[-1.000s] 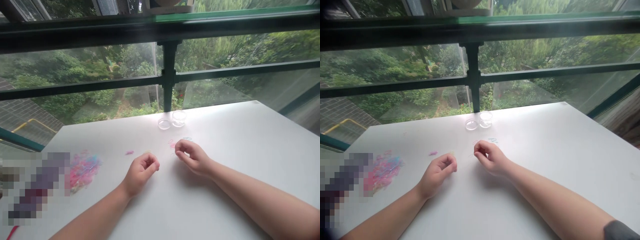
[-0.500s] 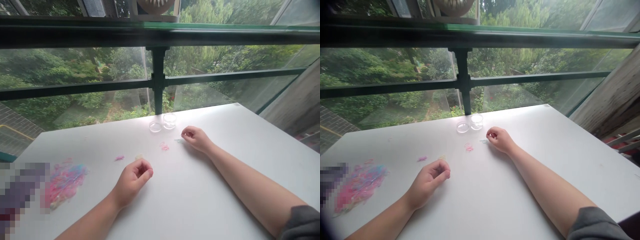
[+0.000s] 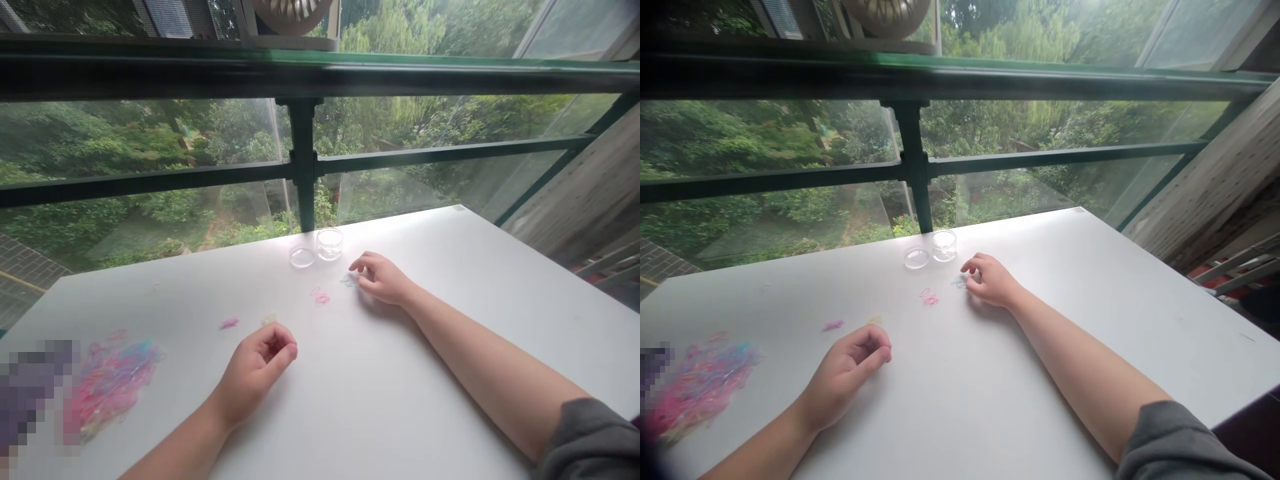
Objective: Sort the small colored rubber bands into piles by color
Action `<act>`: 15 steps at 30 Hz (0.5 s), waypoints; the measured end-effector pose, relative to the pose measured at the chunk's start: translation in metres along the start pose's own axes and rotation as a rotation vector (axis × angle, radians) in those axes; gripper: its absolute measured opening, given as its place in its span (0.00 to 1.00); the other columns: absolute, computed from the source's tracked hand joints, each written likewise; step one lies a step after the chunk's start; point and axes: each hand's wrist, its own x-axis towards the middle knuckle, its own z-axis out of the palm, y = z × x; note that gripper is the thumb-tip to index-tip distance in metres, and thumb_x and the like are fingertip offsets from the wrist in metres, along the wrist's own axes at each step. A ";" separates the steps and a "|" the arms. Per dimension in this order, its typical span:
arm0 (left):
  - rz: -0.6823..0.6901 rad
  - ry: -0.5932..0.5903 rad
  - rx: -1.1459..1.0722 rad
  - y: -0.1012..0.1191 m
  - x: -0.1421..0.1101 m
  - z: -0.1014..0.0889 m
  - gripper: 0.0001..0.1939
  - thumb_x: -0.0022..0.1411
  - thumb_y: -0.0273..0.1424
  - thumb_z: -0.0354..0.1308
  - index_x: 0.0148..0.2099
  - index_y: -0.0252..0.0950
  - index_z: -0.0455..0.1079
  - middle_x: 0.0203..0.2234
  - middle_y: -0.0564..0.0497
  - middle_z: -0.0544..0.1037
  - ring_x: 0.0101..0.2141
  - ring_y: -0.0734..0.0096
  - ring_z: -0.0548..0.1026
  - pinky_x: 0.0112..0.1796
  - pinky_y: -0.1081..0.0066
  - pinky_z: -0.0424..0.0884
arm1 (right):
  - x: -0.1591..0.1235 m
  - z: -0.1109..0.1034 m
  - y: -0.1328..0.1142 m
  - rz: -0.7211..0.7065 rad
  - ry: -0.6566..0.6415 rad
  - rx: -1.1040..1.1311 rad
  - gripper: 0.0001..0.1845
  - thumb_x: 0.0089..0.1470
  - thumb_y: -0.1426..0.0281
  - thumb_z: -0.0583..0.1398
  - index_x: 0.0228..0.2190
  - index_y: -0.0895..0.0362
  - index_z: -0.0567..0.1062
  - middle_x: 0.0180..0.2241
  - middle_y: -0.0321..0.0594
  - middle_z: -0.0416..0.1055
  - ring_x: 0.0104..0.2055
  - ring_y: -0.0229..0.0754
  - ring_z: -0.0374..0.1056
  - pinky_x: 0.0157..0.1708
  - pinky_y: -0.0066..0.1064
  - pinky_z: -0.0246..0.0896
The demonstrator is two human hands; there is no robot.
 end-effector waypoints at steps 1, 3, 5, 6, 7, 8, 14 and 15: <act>0.002 0.001 0.000 0.000 0.000 0.000 0.10 0.60 0.37 0.52 0.32 0.36 0.63 0.25 0.53 0.65 0.28 0.74 0.62 0.30 0.74 0.60 | 0.000 0.000 -0.001 -0.026 -0.022 -0.017 0.12 0.44 0.72 0.59 0.35 0.57 0.75 0.32 0.40 0.67 0.31 0.38 0.63 0.36 0.31 0.59; 0.007 0.001 -0.002 0.000 -0.001 0.000 0.10 0.60 0.37 0.52 0.32 0.36 0.63 0.25 0.53 0.65 0.27 0.74 0.62 0.30 0.74 0.60 | 0.000 0.000 -0.003 -0.059 -0.050 -0.052 0.12 0.44 0.69 0.61 0.35 0.56 0.76 0.32 0.41 0.68 0.35 0.42 0.64 0.40 0.34 0.59; 0.009 0.002 -0.006 0.000 -0.001 0.001 0.10 0.60 0.36 0.53 0.32 0.35 0.63 0.24 0.53 0.64 0.27 0.74 0.62 0.29 0.74 0.60 | 0.000 0.002 -0.004 -0.058 -0.055 -0.063 0.10 0.45 0.68 0.61 0.33 0.55 0.77 0.32 0.41 0.68 0.35 0.42 0.64 0.40 0.34 0.59; 0.009 0.004 -0.007 0.000 -0.001 0.001 0.10 0.60 0.36 0.53 0.32 0.35 0.63 0.24 0.53 0.64 0.27 0.74 0.62 0.29 0.74 0.60 | 0.000 0.003 -0.004 -0.052 -0.052 -0.060 0.08 0.46 0.69 0.61 0.32 0.55 0.77 0.32 0.41 0.68 0.35 0.42 0.64 0.39 0.33 0.59; 0.010 0.004 -0.009 0.000 0.000 0.002 0.10 0.60 0.36 0.53 0.32 0.35 0.63 0.24 0.53 0.64 0.27 0.74 0.62 0.29 0.74 0.60 | 0.000 0.004 -0.003 -0.048 -0.047 -0.056 0.07 0.46 0.70 0.60 0.30 0.55 0.77 0.31 0.41 0.68 0.34 0.41 0.64 0.38 0.33 0.60; 0.011 0.004 -0.010 0.001 0.000 0.002 0.10 0.60 0.36 0.53 0.32 0.35 0.63 0.24 0.53 0.64 0.27 0.74 0.62 0.29 0.74 0.60 | 0.000 0.005 -0.002 -0.050 -0.042 -0.054 0.06 0.47 0.71 0.60 0.29 0.55 0.77 0.31 0.40 0.68 0.33 0.41 0.64 0.38 0.32 0.60; 0.017 0.005 -0.015 0.004 0.000 0.003 0.09 0.59 0.35 0.53 0.31 0.35 0.63 0.24 0.52 0.65 0.27 0.74 0.62 0.29 0.74 0.60 | 0.001 0.007 0.001 -0.118 -0.002 -0.095 0.04 0.47 0.73 0.60 0.26 0.56 0.76 0.32 0.42 0.69 0.36 0.43 0.64 0.39 0.34 0.60; 0.017 0.006 -0.016 0.004 0.000 0.003 0.09 0.59 0.35 0.53 0.31 0.35 0.64 0.24 0.52 0.65 0.27 0.74 0.63 0.29 0.74 0.60 | 0.001 0.007 0.001 -0.128 0.001 -0.108 0.04 0.47 0.73 0.60 0.26 0.56 0.76 0.32 0.42 0.70 0.36 0.43 0.64 0.40 0.35 0.60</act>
